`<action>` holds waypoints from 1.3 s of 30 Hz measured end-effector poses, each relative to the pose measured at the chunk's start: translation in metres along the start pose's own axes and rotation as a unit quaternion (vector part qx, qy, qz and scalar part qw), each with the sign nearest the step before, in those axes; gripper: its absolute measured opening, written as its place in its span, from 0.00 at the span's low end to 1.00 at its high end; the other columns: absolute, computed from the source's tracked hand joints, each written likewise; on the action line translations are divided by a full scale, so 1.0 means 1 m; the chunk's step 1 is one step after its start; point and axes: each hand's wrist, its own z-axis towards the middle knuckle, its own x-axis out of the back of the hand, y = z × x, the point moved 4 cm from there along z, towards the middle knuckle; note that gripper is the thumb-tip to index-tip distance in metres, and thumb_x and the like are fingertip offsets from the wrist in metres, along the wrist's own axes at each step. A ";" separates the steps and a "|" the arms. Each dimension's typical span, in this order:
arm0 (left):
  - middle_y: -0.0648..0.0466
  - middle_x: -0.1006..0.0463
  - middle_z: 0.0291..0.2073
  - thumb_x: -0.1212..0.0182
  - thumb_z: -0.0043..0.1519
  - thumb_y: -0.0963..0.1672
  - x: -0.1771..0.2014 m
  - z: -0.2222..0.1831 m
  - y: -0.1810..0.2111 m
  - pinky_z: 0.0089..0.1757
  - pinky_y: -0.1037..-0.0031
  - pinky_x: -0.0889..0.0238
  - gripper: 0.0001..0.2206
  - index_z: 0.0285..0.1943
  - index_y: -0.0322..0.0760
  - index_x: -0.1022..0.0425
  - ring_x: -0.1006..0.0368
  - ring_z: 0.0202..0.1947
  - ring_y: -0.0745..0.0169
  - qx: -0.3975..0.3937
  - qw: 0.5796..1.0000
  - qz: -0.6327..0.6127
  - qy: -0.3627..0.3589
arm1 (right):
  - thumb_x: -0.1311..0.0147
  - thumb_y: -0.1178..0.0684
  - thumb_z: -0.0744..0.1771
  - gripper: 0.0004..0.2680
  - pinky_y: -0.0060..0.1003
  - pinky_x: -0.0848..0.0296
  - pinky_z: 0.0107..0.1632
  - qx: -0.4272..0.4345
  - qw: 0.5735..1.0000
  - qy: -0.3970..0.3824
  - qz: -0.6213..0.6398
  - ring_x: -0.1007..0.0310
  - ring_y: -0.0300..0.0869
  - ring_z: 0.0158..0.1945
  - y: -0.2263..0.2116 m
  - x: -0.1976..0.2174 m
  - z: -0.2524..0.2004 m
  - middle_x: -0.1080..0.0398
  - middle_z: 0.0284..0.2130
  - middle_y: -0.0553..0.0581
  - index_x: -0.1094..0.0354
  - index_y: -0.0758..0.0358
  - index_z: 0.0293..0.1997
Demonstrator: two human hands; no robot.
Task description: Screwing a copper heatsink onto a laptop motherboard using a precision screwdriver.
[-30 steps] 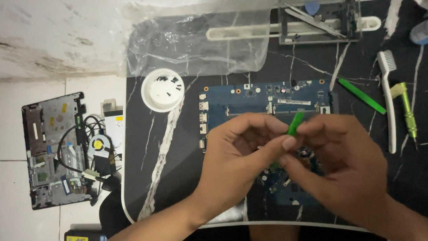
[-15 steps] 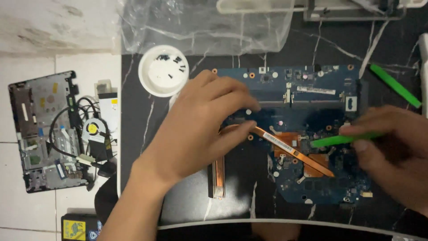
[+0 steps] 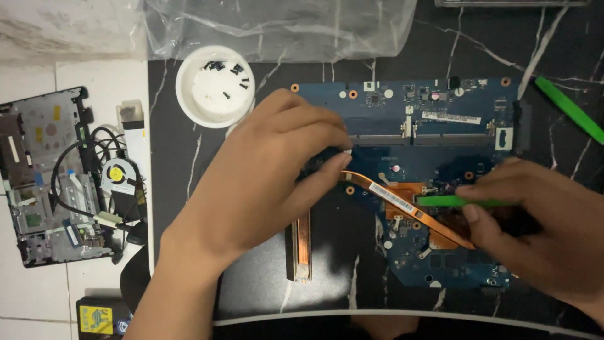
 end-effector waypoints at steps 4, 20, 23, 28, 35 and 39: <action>0.47 0.19 0.43 0.41 0.67 0.40 0.001 0.000 0.001 0.46 0.60 0.36 0.06 0.45 0.28 0.21 0.30 0.44 0.46 0.000 1.000 -0.003 0.006 | 0.42 0.49 0.65 0.15 0.51 0.21 0.40 0.046 0.998 0.032 -0.008 0.22 0.54 0.41 -0.012 0.004 0.005 0.25 0.43 0.63 0.27 0.61 0.56; 0.47 0.19 0.42 0.41 0.67 0.40 0.003 -0.001 0.001 0.49 0.59 0.36 0.06 0.43 0.28 0.21 0.29 0.45 0.46 0.000 1.000 -0.009 0.013 | 0.40 0.55 0.65 0.12 0.41 0.28 0.35 0.132 0.989 0.062 -0.007 0.24 0.46 0.29 -0.018 0.004 0.008 0.24 0.36 0.62 0.27 0.66 0.51; 0.48 0.19 0.42 0.41 0.67 0.40 0.003 -0.001 0.001 0.47 0.61 0.36 0.06 0.43 0.29 0.21 0.30 0.44 0.47 0.007 1.000 -0.009 0.009 | 0.40 0.55 0.65 0.10 0.43 0.29 0.35 0.138 0.987 0.085 0.021 0.25 0.48 0.31 -0.023 0.004 0.008 0.24 0.35 0.62 0.27 0.68 0.48; 0.48 0.19 0.42 0.41 0.67 0.40 0.004 0.000 0.002 0.47 0.60 0.36 0.05 0.43 0.30 0.21 0.30 0.43 0.47 0.004 1.000 -0.011 0.010 | 0.39 0.55 0.64 0.12 0.42 0.27 0.35 0.132 0.989 0.059 0.001 0.24 0.47 0.30 -0.019 0.003 0.007 0.23 0.35 0.61 0.27 0.66 0.50; 0.49 0.19 0.41 0.41 0.67 0.40 0.003 0.000 0.001 0.47 0.60 0.36 0.05 0.42 0.30 0.21 0.30 0.43 0.48 0.012 1.000 -0.009 0.006 | 0.41 0.57 0.65 0.11 0.40 0.28 0.34 0.099 0.991 0.082 0.036 0.26 0.47 0.30 -0.015 0.006 0.005 0.26 0.37 0.65 0.29 0.68 0.52; 0.48 0.19 0.42 0.41 0.67 0.40 0.003 -0.001 0.001 0.48 0.60 0.36 0.05 0.43 0.30 0.21 0.29 0.44 0.47 0.012 1.000 -0.013 0.006 | 0.41 0.57 0.65 0.12 0.40 0.29 0.34 0.102 0.991 0.073 0.038 0.25 0.46 0.30 -0.007 0.002 0.003 0.26 0.36 0.64 0.30 0.67 0.52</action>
